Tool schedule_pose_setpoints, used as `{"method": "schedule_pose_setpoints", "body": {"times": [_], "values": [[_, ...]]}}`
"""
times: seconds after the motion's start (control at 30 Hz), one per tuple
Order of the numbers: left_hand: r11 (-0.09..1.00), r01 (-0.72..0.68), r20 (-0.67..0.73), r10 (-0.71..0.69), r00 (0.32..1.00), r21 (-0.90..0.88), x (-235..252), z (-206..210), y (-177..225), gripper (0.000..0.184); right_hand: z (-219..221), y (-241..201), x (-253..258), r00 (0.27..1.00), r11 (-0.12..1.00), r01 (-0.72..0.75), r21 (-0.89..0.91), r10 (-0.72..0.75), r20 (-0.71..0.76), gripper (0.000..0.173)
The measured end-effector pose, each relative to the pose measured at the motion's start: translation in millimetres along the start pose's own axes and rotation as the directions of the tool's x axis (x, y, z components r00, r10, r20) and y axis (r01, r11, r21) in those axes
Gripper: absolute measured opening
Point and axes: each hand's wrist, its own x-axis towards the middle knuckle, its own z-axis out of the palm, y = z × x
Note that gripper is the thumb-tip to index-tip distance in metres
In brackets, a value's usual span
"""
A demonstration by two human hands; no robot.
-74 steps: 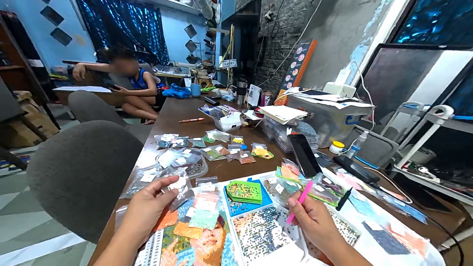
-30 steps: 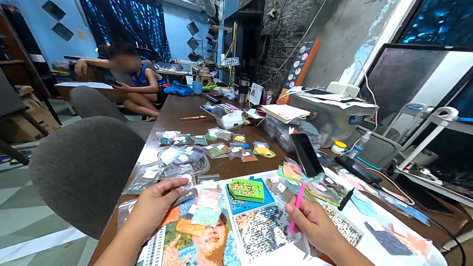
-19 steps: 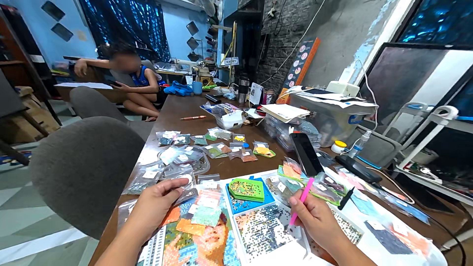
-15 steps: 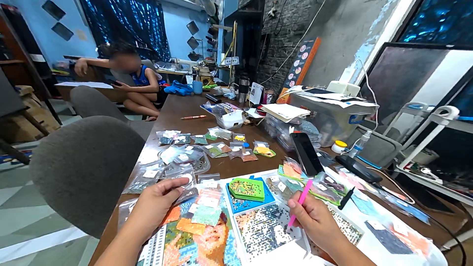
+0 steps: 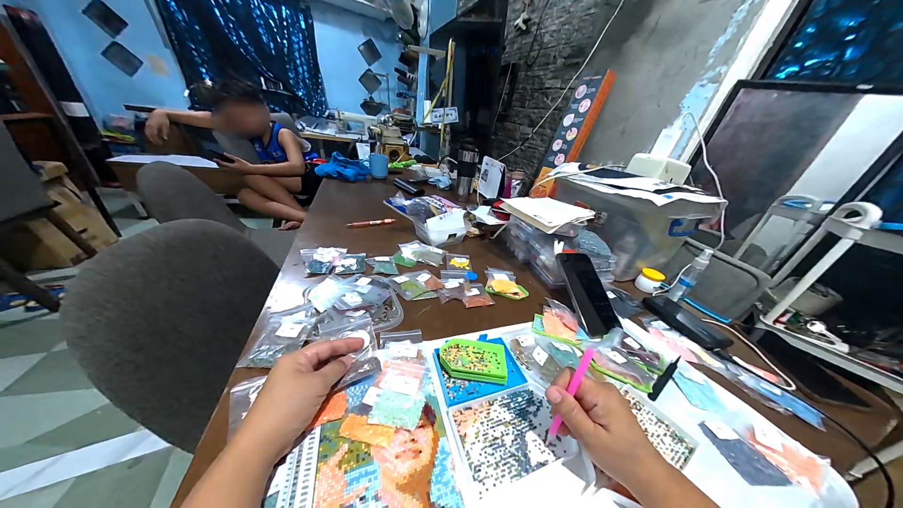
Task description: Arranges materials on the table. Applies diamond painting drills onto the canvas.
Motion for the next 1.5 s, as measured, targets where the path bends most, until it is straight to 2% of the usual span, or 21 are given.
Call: {"method": "schedule_pose_setpoints", "body": {"times": [0.13,0.37,0.53,0.7,0.83,0.97,1.17,1.3,1.5], "values": [[1.0,0.011,-0.006,-0.011,1.0,0.003,-0.7,-1.0,1.9,0.02,1.7,-1.6,1.8,1.0,1.0,-0.014,0.003,0.014,-0.017,0.038],[0.997,0.003,0.066,-0.009,0.998,0.082,0.4,-1.3,7.5,0.019,6.0,-17.7,7.8,0.994,0.987,-0.076,0.144,0.086,-0.066,0.025],[0.996,-0.032,0.12,0.021,0.993,0.088,-0.9,-0.3,6.5,0.022,34.7,-62.2,24.8,0.996,0.965,-0.083,0.25,0.071,0.055,0.02],[0.997,-0.022,0.157,0.011,0.988,0.067,-1.2,0.6,8.9,0.023,87.4,-98.2,36.4,0.982,0.943,-0.072,0.326,0.009,0.189,0.021],[0.999,-0.008,0.166,0.0,0.986,0.048,-0.2,1.4,8.5,0.023,127.6,-101.3,43.8,0.984,0.951,-0.065,0.303,0.01,0.179,0.027],[0.998,-0.006,0.17,-0.003,0.985,0.055,0.0,1.3,8.8,0.023,147.8,-100.3,44.1,0.986,0.961,-0.078,0.266,0.034,0.165,0.027],[0.999,-0.006,0.171,-0.003,0.985,0.049,0.2,1.9,8.3,0.023,162.6,-100.0,41.7,0.98,0.973,-0.027,0.23,-0.02,0.2,0.032],[0.999,-0.016,0.174,0.007,0.985,0.052,-0.2,2.2,8.0,0.023,172.6,-99.5,42.1,0.985,0.969,-0.002,0.246,-0.04,0.165,0.03],[0.998,-0.017,0.178,0.004,0.984,0.068,-0.5,2.1,8.1,0.024,176.9,-91.4,28.9,0.985,0.973,0.125,0.193,-0.145,0.097,0.042]]}}
